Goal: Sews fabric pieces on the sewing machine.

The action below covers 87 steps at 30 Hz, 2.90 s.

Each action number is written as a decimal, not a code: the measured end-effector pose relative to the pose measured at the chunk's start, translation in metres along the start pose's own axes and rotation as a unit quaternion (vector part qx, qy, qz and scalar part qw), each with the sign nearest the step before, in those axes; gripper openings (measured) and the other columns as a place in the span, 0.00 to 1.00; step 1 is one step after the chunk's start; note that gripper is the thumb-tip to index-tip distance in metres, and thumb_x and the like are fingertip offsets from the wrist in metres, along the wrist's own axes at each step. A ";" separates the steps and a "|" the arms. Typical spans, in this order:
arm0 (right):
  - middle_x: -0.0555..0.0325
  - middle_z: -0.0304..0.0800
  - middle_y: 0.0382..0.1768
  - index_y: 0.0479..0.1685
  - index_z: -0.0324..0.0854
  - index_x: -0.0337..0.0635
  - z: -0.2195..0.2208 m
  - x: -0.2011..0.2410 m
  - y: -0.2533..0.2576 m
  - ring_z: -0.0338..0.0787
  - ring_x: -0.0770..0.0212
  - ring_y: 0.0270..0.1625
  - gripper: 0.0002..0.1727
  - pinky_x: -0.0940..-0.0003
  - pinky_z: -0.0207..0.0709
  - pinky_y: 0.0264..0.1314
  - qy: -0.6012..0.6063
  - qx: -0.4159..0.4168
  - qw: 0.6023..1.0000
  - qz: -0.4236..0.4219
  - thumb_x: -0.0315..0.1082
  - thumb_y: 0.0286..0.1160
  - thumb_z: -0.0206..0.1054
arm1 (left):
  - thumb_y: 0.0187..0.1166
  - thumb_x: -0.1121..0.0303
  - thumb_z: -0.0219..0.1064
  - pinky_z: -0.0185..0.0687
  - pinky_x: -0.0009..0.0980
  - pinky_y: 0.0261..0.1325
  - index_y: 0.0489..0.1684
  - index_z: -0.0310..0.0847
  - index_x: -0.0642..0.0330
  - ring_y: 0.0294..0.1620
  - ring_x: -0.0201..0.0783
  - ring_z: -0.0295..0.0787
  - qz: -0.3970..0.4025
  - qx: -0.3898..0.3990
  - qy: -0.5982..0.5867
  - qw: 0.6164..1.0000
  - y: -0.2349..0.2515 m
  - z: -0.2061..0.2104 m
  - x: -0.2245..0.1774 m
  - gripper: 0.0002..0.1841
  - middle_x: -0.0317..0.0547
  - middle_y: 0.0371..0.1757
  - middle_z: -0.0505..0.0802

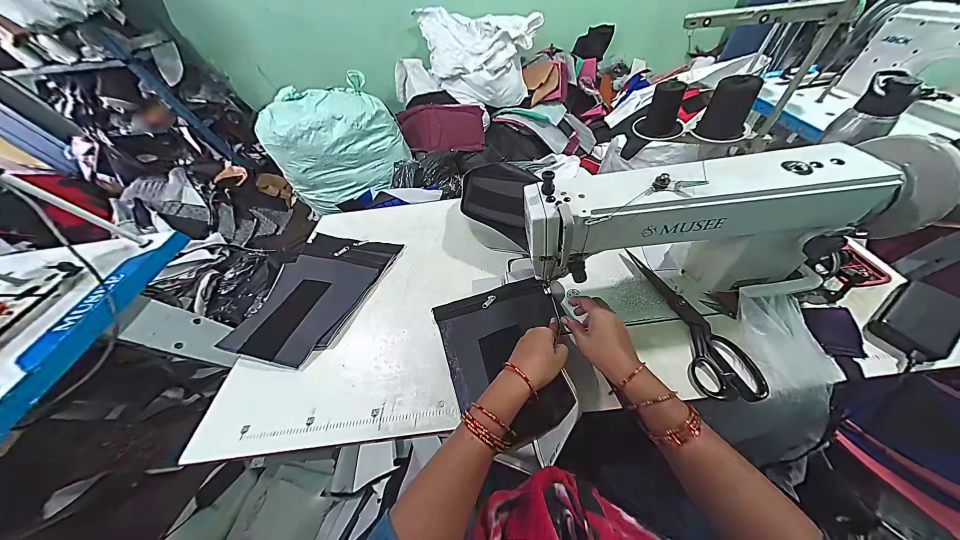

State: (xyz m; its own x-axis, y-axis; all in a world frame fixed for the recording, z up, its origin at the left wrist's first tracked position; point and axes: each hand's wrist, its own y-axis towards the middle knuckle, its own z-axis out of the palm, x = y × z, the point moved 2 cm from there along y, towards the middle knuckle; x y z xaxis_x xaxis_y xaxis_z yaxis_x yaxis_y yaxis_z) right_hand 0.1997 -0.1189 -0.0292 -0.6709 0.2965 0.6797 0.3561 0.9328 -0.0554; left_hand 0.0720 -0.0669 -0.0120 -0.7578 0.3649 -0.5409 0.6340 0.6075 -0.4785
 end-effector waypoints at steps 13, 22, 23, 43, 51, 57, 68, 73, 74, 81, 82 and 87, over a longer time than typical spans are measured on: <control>0.45 0.93 0.48 0.59 0.86 0.30 0.018 -0.004 -0.005 0.90 0.62 0.47 0.14 0.68 0.81 0.56 0.137 0.015 0.987 0.083 0.25 0.78 0.64 | 0.85 0.70 0.53 0.77 0.50 0.67 0.56 0.85 0.78 0.57 0.55 0.88 0.070 -0.068 -0.083 0.992 -0.002 0.009 0.022 0.19 0.67 0.53 0.91; 0.46 0.91 0.46 0.59 0.85 0.28 0.025 -0.009 -0.009 0.88 0.65 0.43 0.16 0.71 0.81 0.51 0.190 0.008 0.979 0.068 0.23 0.75 0.64 | 0.87 0.68 0.54 0.76 0.52 0.67 0.55 0.85 0.76 0.58 0.57 0.88 0.044 -0.048 -0.051 0.997 -0.003 0.008 0.012 0.19 0.66 0.52 0.91; 0.46 0.92 0.46 0.59 0.85 0.29 0.025 -0.009 -0.009 0.88 0.65 0.43 0.15 0.71 0.81 0.51 0.191 0.007 0.979 0.069 0.23 0.75 0.64 | 0.87 0.68 0.54 0.76 0.53 0.66 0.55 0.85 0.76 0.58 0.57 0.87 0.035 -0.039 -0.038 0.998 -0.003 0.007 0.009 0.19 0.66 0.52 0.90; 0.50 0.94 0.45 0.61 0.87 0.32 0.022 -0.016 -0.017 0.87 0.71 0.40 0.17 0.74 0.79 0.48 0.212 0.022 0.975 0.063 0.23 0.75 0.62 | 0.86 0.66 0.56 0.76 0.51 0.69 0.56 0.86 0.76 0.61 0.58 0.86 0.044 -0.027 0.013 0.999 -0.006 0.007 0.003 0.19 0.66 0.55 0.89; 0.49 0.94 0.46 0.61 0.87 0.31 0.021 -0.016 -0.019 0.87 0.72 0.42 0.17 0.76 0.79 0.50 0.219 0.025 0.974 0.061 0.23 0.77 0.62 | 0.86 0.66 0.56 0.75 0.51 0.71 0.57 0.86 0.75 0.63 0.58 0.86 0.051 -0.025 0.019 0.998 -0.007 0.008 0.003 0.19 0.67 0.56 0.89; 0.41 0.92 0.59 0.64 0.87 0.30 0.014 -0.011 -0.021 0.90 0.60 0.60 0.18 0.66 0.77 0.67 0.147 0.079 0.986 0.027 0.23 0.79 0.60 | 0.86 0.63 0.56 0.75 0.49 0.74 0.54 0.86 0.77 0.68 0.58 0.83 0.054 -0.009 0.015 0.998 -0.016 0.010 0.001 0.21 0.69 0.67 0.84; 0.29 0.79 0.65 0.76 0.74 0.25 0.029 0.020 -0.038 0.88 0.39 0.61 0.23 0.56 0.81 0.65 -0.158 0.125 0.979 -0.024 0.20 0.83 0.52 | 0.68 0.78 0.64 0.73 0.44 0.79 0.36 0.89 0.81 0.76 0.61 0.78 0.167 -0.087 0.029 0.982 -0.040 0.035 0.018 0.11 0.72 0.74 0.81; 0.29 0.81 0.61 0.71 0.77 0.22 0.034 0.017 -0.040 0.90 0.40 0.58 0.21 0.58 0.84 0.60 -0.186 0.090 0.976 -0.064 0.19 0.82 0.53 | 0.65 0.77 0.61 0.75 0.49 0.77 0.29 0.94 0.69 0.69 0.59 0.87 0.246 -0.218 0.023 0.944 -0.027 0.015 0.041 0.12 0.56 0.49 0.97; 0.28 0.82 0.61 0.68 0.79 0.21 0.035 0.017 -0.040 0.90 0.39 0.58 0.20 0.57 0.84 0.59 -0.181 0.085 0.978 -0.065 0.19 0.81 0.54 | 0.65 0.79 0.61 0.76 0.50 0.76 0.34 0.94 0.69 0.69 0.60 0.87 0.252 -0.244 0.033 0.936 -0.019 0.008 0.042 0.12 0.57 0.52 0.96; 0.27 0.81 0.63 0.60 0.84 0.22 0.038 0.017 -0.040 0.91 0.39 0.58 0.16 0.57 0.86 0.58 -0.202 0.085 0.974 -0.059 0.18 0.80 0.56 | 0.82 0.83 0.53 0.78 0.53 0.71 0.88 0.66 0.59 0.82 0.63 0.71 0.174 0.010 0.271 0.947 0.042 -0.016 0.014 0.31 0.48 0.92 0.67; 0.27 0.81 0.62 0.60 0.84 0.22 0.039 0.017 -0.041 0.91 0.40 0.57 0.16 0.58 0.86 0.57 -0.204 0.076 0.974 -0.061 0.18 0.80 0.56 | 0.83 0.82 0.52 0.77 0.53 0.72 0.87 0.67 0.62 0.82 0.63 0.71 0.174 0.016 0.276 0.945 0.044 -0.016 0.015 0.29 0.50 0.90 0.69; 0.29 0.84 0.58 0.60 0.84 0.22 0.042 0.015 -0.042 0.93 0.40 0.53 0.16 0.58 0.87 0.53 -0.194 0.031 0.978 -0.075 0.18 0.78 0.59 | 0.75 0.80 0.55 0.75 0.47 0.75 0.75 0.80 0.68 0.76 0.60 0.79 0.284 -0.084 0.187 0.937 0.037 -0.012 0.044 0.26 0.54 0.81 0.81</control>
State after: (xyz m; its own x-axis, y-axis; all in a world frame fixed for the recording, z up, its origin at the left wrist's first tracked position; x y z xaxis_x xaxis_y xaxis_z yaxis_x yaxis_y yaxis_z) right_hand 0.1473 -0.1450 -0.0475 -0.9132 0.2002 0.3548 0.2031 0.9787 -0.0296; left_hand 0.0600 -0.0196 -0.0449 -0.3260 0.8653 -0.3809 0.9421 0.3310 -0.0544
